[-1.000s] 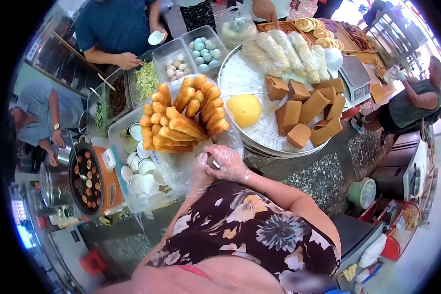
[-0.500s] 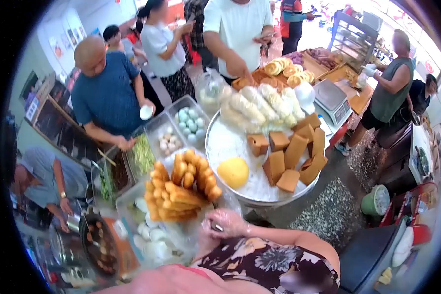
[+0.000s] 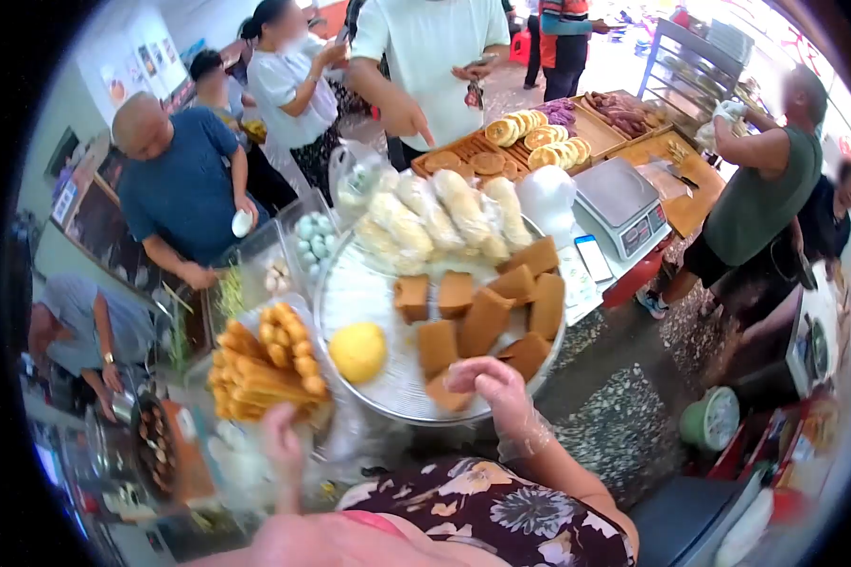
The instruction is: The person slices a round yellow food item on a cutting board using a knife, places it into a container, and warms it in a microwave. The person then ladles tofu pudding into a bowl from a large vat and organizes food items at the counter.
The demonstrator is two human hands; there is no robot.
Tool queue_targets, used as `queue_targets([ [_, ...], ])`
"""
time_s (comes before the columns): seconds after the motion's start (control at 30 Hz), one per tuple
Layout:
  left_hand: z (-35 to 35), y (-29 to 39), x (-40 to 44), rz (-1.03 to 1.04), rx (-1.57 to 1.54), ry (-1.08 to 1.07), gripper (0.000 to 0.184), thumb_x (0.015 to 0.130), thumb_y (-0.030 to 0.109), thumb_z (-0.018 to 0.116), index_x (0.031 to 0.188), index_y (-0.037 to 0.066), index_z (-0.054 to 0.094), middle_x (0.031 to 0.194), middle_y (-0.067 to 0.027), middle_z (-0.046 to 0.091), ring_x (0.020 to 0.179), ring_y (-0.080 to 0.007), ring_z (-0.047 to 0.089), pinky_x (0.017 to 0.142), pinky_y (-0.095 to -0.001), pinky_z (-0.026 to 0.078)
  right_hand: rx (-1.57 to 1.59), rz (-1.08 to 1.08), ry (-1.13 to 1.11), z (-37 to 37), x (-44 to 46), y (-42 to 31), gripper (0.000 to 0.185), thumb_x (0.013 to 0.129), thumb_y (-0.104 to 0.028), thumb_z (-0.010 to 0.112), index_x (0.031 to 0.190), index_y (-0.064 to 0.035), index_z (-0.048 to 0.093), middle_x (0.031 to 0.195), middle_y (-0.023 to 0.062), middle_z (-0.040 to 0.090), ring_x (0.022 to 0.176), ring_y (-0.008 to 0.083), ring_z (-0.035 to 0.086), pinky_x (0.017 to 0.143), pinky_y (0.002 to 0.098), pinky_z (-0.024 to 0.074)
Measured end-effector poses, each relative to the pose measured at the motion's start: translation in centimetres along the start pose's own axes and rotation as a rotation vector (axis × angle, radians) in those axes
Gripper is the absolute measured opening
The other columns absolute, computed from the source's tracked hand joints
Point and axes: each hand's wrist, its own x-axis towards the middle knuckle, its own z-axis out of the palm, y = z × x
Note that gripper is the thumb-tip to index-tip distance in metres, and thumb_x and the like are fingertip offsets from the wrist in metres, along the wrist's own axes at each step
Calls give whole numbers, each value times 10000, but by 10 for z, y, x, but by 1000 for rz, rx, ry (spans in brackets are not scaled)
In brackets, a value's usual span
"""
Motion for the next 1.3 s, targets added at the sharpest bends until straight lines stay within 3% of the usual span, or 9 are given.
queue_targets([
  [0.3, 160, 166, 90, 87, 204, -154, 508, 834, 76, 579, 1319, 10, 441, 1308, -207, 482, 1234, -347, 454, 1044, -415, 352, 83, 207, 271, -205, -26, -74, 239, 906, -177, 538, 1034, 14, 603, 862, 96, 658, 814, 190, 642, 806, 324, 507],
  [0.57, 316, 62, 213, -571, -144, 8, 646, 888, 348, 560, 1358, -52, 370, 1391, -250, 406, 1288, -372, 390, 1084, -425, 300, 219, 299, 259, -261, 9, -80, 202, 936, -188, 540, 1000, -7, 602, 837, 94, 656, 768, 182, 629, 759, 315, 507],
  [0.63, 328, 82, 231, -743, -244, -280, 746, 885, 450, 510, 1372, -81, 317, 1356, -297, 390, 1263, -431, 377, 1073, -416, 304, 202, 344, 232, -265, 24, -83, 202, 934, -185, 540, 1005, -5, 597, 843, 96, 657, 772, 180, 630, 770, 313, 507],
  [0.67, 371, 52, 215, -721, 140, -140, 763, 871, 473, 509, 1362, -81, 326, 1376, -304, 336, 1280, -437, 329, 1074, -430, 285, 211, 343, 243, -265, 27, -84, 202, 934, -185, 540, 1005, -5, 597, 843, 96, 657, 772, 180, 630, 770, 313, 507],
  [0.87, 365, 67, 206, -609, 133, -250, 751, 877, 467, 512, 1330, -105, 332, 1379, -312, 271, 1266, -441, 285, 1074, -446, 258, 26, 495, 306, -296, 83, -93, 203, 930, -194, 557, 998, -5, 587, 839, 85, 643, 761, 189, 639, 741, 331, 533],
  [1.07, 375, 39, 189, -36, 476, -180, 262, 881, 154, 528, 1133, 127, 595, 1189, -423, 376, 1077, -598, 367, 960, -636, 328, 5, 552, 112, -299, 159, -98, 230, 929, -215, 571, 1013, -2, 592, 854, 89, 644, 771, 180, 632, 749, 312, 521],
  [1.13, 367, 44, 194, -175, 566, -435, 419, 904, 233, 526, 1289, 71, 493, 1305, -413, 311, 1193, -579, 308, 1049, -580, 267, 7, 568, 54, -300, 179, -97, 225, 928, -210, 569, 1013, -3, 593, 855, 87, 644, 779, 179, 632, 759, 313, 521],
  [1.2, 366, 78, 206, -826, -117, -58, 690, 909, 352, 525, 1420, -34, 267, 1431, -370, 201, 1331, -504, 201, 1129, -480, 175, -19, 585, -52, -307, 204, -99, 215, 928, -201, 566, 1013, -5, 595, 855, 85, 644, 797, 176, 632, 778, 316, 521],
  [1.3, 363, 61, 203, -863, -107, -166, 868, 904, 457, 477, 1446, -95, 84, 1505, -312, 102, 1410, -408, 94, 1157, -395, 106, 4, 670, -163, -327, 231, -102, 215, 930, -189, 558, 1028, -1, 595, 865, 82, 639, 804, 182, 631, 787, 314, 522],
])
